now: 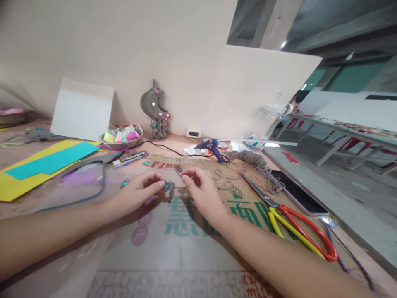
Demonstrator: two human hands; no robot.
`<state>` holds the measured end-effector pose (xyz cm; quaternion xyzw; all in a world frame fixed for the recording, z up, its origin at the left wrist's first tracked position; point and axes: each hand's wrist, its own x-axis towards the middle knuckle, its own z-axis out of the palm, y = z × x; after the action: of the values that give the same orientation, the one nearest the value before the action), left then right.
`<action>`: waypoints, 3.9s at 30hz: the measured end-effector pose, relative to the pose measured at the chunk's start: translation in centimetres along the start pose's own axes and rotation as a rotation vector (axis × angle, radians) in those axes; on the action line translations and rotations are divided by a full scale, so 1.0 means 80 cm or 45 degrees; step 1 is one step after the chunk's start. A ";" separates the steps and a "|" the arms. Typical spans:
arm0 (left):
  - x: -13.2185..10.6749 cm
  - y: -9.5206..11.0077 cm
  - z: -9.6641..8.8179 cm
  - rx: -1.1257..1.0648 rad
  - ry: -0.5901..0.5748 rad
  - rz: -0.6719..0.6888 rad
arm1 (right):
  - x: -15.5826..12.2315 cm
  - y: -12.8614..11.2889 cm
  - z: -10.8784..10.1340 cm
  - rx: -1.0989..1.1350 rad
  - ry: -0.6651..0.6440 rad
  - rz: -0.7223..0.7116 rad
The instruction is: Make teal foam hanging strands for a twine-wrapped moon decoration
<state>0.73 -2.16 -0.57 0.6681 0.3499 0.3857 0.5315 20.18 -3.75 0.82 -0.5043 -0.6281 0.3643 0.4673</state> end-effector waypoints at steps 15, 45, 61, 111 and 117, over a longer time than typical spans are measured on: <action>0.003 0.000 0.001 -0.067 0.066 -0.098 | -0.007 -0.001 0.005 -0.293 -0.068 -0.085; 0.005 -0.003 0.003 -0.165 -0.030 -0.068 | 0.000 -0.001 0.005 -0.319 -0.140 -0.038; 0.009 -0.006 -0.002 -0.012 0.034 -0.111 | -0.002 -0.005 0.002 -0.337 -0.213 -0.092; 0.006 -0.002 0.000 -0.301 -0.002 -0.202 | -0.006 0.013 -0.043 -0.973 -0.139 -0.606; 0.005 -0.002 0.000 -0.300 0.018 -0.241 | -0.007 0.015 -0.040 -1.004 -0.174 -0.695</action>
<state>0.92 -1.83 -0.66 0.5624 0.3671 0.3770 0.6378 23.62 -4.08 0.51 -0.4346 -0.8570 -0.0050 0.2768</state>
